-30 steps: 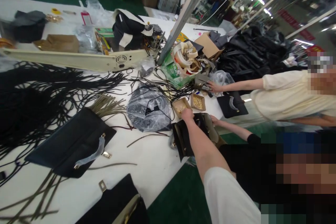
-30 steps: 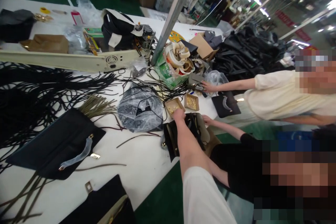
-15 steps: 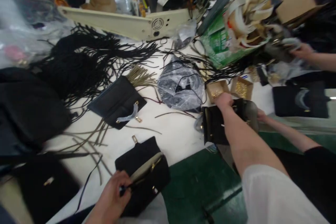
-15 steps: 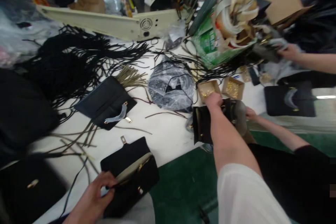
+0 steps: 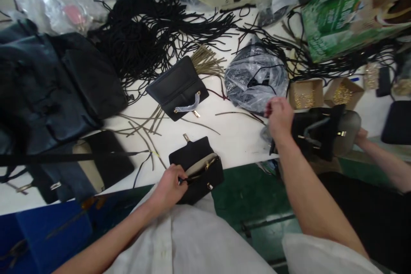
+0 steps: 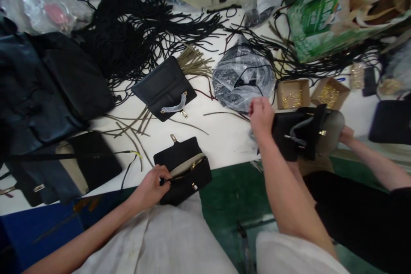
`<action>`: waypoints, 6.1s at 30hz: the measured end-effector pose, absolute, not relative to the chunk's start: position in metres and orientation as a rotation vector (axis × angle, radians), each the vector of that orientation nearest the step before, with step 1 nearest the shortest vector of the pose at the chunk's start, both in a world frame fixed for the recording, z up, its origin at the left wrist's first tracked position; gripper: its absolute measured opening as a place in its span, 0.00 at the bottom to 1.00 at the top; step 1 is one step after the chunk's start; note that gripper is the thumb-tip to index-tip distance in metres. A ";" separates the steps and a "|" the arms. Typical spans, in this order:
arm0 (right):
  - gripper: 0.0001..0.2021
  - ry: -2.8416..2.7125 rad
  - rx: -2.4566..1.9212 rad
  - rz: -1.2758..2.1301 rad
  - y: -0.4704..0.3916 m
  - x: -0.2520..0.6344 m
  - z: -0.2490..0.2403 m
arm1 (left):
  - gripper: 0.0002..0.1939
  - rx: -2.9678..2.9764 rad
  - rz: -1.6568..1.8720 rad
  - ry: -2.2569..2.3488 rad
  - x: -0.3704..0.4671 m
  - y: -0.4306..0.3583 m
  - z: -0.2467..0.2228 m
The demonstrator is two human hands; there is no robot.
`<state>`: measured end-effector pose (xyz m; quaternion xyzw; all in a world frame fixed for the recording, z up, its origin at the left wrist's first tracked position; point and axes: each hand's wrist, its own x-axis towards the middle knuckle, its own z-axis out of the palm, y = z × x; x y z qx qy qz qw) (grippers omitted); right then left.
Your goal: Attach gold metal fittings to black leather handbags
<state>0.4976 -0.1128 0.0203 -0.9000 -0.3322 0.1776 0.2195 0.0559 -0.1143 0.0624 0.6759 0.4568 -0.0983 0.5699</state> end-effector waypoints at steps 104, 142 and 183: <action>0.07 -1.560 -1.719 1.443 -0.220 0.220 0.091 | 0.16 1.053 -0.263 1.020 0.021 -0.148 0.050; 0.08 -1.822 -1.896 1.314 -0.229 0.199 0.107 | 0.16 1.096 -0.219 0.712 0.001 -0.140 0.041; 0.05 -2.230 -1.729 1.203 -0.198 0.180 0.071 | 0.23 1.081 0.243 1.468 -0.036 -0.108 0.040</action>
